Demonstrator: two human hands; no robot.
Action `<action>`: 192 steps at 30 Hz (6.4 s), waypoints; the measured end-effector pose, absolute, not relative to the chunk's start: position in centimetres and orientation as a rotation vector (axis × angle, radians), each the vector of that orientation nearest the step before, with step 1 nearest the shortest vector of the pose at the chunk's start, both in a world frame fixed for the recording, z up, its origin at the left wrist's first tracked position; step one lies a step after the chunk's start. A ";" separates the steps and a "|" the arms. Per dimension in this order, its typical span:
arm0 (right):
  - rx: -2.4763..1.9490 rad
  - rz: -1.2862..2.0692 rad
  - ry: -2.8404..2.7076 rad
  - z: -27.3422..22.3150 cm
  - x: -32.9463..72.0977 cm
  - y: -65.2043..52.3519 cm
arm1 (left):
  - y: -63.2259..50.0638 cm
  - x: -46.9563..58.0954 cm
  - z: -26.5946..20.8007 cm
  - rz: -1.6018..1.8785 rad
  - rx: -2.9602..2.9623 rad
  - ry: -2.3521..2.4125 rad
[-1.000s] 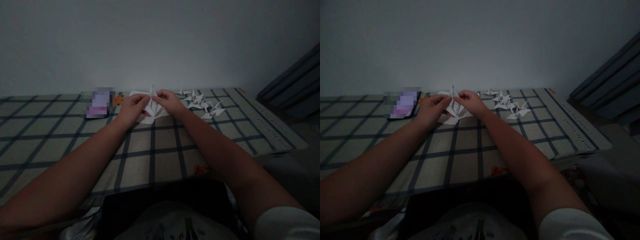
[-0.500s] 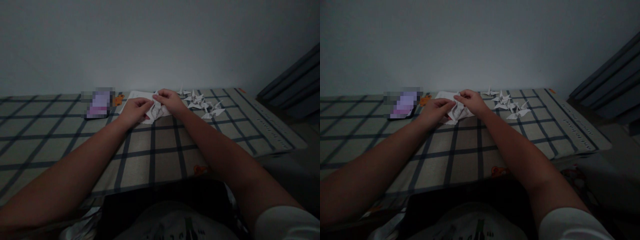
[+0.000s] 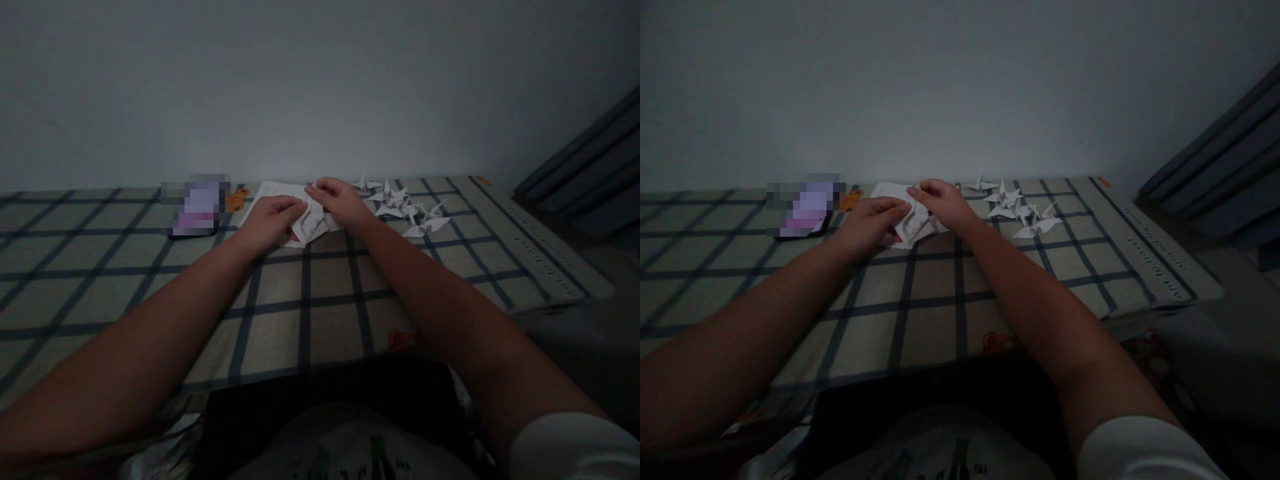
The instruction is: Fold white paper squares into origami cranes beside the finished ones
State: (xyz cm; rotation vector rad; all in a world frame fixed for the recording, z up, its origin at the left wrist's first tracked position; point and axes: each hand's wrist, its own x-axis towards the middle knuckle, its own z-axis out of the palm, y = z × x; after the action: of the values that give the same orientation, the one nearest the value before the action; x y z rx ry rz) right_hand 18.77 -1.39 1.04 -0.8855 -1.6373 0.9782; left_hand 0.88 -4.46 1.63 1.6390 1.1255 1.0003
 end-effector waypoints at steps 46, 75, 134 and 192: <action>-0.868 1.072 -1.614 0.6 18.8 -1.2 | -3.4 0.8 1.0 1.313 1.777 1.132; -0.930 0.883 -1.606 1.0 18.7 -1.5 | -3.2 1.2 0.5 1.202 1.586 1.025; -0.970 0.939 -1.602 1.0 19.1 -1.1 | -2.5 0.5 -0.5 1.150 1.851 1.063; -0.876 1.084 -1.487 0.5 18.8 -0.7 | -2.3 0.7 0.0 1.283 1.499 0.959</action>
State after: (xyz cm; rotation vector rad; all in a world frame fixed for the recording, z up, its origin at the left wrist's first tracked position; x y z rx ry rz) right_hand 18.84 -0.69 0.45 -0.8758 -1.4870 1.0841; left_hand 0.68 -2.27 -0.04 1.4986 0.9594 1.2831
